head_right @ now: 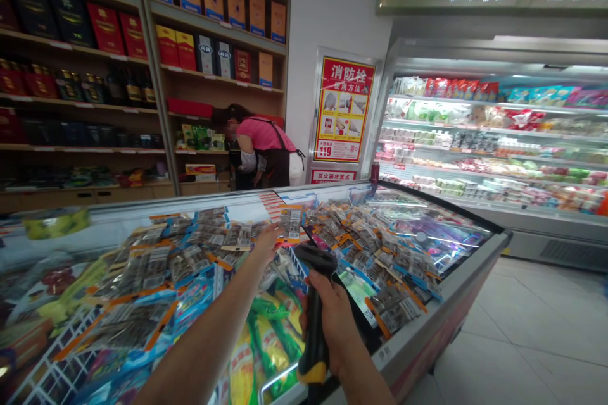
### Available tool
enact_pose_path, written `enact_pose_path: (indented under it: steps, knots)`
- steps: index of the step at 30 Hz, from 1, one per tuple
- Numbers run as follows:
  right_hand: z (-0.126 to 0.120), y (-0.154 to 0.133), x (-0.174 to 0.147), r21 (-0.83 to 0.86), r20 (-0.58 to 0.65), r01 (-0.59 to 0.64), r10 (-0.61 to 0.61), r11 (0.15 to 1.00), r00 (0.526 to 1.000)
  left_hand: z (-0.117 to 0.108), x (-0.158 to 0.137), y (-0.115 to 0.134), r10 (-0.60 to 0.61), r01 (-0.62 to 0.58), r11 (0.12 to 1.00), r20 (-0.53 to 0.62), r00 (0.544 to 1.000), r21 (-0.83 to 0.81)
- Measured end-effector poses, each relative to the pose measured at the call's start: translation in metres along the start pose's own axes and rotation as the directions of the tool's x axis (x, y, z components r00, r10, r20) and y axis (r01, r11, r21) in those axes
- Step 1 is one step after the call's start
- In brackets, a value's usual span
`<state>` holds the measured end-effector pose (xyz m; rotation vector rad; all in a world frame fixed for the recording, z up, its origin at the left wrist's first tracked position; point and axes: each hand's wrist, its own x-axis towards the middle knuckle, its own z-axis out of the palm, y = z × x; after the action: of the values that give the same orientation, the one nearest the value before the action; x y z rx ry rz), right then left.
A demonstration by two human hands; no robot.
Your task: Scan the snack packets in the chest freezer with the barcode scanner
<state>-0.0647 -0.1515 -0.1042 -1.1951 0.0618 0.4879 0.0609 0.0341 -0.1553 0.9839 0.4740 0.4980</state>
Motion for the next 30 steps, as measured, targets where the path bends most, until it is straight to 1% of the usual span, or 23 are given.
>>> enact_pose_path:
  steps: [2, 4, 8, 9, 10, 11, 12, 13, 15, 16, 17, 18, 20, 21, 22, 23, 25, 26, 27, 28, 29, 30]
  knots:
    - [0.0, -0.001, 0.001, -0.005, 0.007, 0.008, -0.008, 1.0, 1.0, 0.001, -0.001, 0.001, -0.054, 0.054, 0.998, -0.012, 0.998, 0.019]
    - [-0.001, -0.003, 0.004, -0.014, 0.009, 0.033, -0.033, 0.999, 0.999, 0.001, -0.001, 0.001, -0.045, 0.047, 0.998, -0.032, 0.998, 0.05]
    - [-0.01, -0.012, 0.016, -0.047, -0.061, 0.159, -0.162, 0.986, 0.985, -0.004, 0.0, 0.006, 0.045, -0.04, 0.991, -0.033, 0.998, 0.124]
    - [-0.014, -0.014, 0.02, -0.056, -0.084, 0.182, -0.187, 0.982, 0.979, -0.006, 0.0, 0.01, 0.093, -0.083, 0.979, -0.044, 0.995, 0.186]
    - [-0.018, -0.018, 0.024, -0.065, -0.106, 0.199, -0.205, 0.978, 0.973, -0.009, 0.001, 0.015, 0.158, -0.137, 0.95, -0.054, 0.986, 0.281]
    - [-0.023, -0.021, 0.028, -0.069, -0.124, 0.215, -0.222, 0.974, 0.967, -0.014, 0.001, 0.021, 0.237, -0.193, 0.891, -0.058, 0.97, 0.41]
    - [-0.028, -0.024, 0.031, -0.07, -0.139, 0.236, -0.243, 0.969, 0.96, -0.018, 0.0, 0.029, 0.317, -0.238, 0.799, -0.052, 0.947, 0.553]
    - [-0.033, -0.027, 0.034, -0.07, -0.15, 0.256, -0.263, 0.964, 0.953, -0.024, -0.001, 0.038, 0.389, -0.261, 0.682, -0.036, 0.921, 0.683]
    - [-0.045, -0.033, 0.038, -0.067, -0.166, 0.289, -0.296, 0.955, 0.941, -0.037, -0.005, 0.057, 0.478, -0.244, 0.457, -0.005, 0.879, 0.855]
    - [-0.051, -0.036, 0.039, -0.068, -0.18, 0.302, -0.31, 0.951, 0.934, -0.044, -0.007, 0.066, 0.504, -0.221, 0.371, 0.004, 0.864, 0.902]
    - [-0.058, -0.038, 0.04, -0.072, -0.197, 0.311, -0.32, 0.948, 0.927, -0.051, -0.01, 0.074, 0.518, -0.19, 0.304, 0.005, 0.855, 0.933]
    - [-0.065, -0.041, 0.041, -0.075, -0.214, 0.316, -0.325, 0.946, 0.921, -0.059, -0.013, 0.081, 0.527, -0.153, 0.259, -0.006, 0.85, 0.954]
    - [-0.08, -0.046, 0.041, -0.081, -0.237, 0.322, -0.332, 0.943, 0.913, -0.073, -0.018, 0.09, 0.537, -0.088, 0.194, -0.031, 0.843, 0.977]
    - [-0.088, -0.049, 0.04, -0.086, -0.246, 0.321, -0.333, 0.943, 0.91, -0.078, -0.021, 0.093, 0.558, -0.06, 0.162, -0.041, 0.829, 0.985]
    - [-0.095, -0.052, 0.039, -0.089, -0.256, 0.321, -0.333, 0.943, 0.907, -0.081, -0.024, 0.094, 0.595, -0.037, 0.129, -0.047, 0.802, 0.991]
    - [-0.101, -0.054, 0.038, -0.089, -0.268, 0.324, -0.336, 0.942, 0.903, -0.082, -0.027, 0.094, 0.641, -0.021, 0.098, -0.047, 0.766, 0.995]
    - [-0.113, -0.059, 0.035, -0.086, -0.295, 0.331, -0.341, 0.94, 0.892, -0.071, -0.036, 0.088, 0.713, -0.031, 0.049, -0.013, 0.701, 0.998]
    - [-0.119, -0.06, 0.034, -0.083, -0.305, 0.336, -0.345, 0.938, 0.888, -0.06, -0.042, 0.083, 0.723, -0.074, 0.024, 0.034, 0.69, 0.997]
    - [-0.124, -0.062, 0.032, -0.078, -0.309, 0.342, -0.349, 0.936, 0.885, -0.045, -0.049, 0.075, 0.703, -0.147, 0.001, 0.104, 0.703, 0.989]
    - [-0.129, -0.063, 0.03, -0.076, -0.311, 0.349, -0.354, 0.934, 0.882, -0.027, -0.057, 0.064, 0.659, -0.245, -0.028, 0.203, 0.725, 0.969]
    - [-0.133, -0.065, 0.029, -0.074, -0.316, 0.353, -0.358, 0.933, 0.879, -0.007, -0.067, 0.051, 0.592, -0.361, -0.058, 0.324, 0.738, 0.931]
    - [-0.138, -0.066, 0.027, -0.07, -0.323, 0.355, -0.358, 0.932, 0.876, 0.014, -0.078, 0.036, 0.505, -0.46, -0.061, 0.425, 0.751, 0.886]
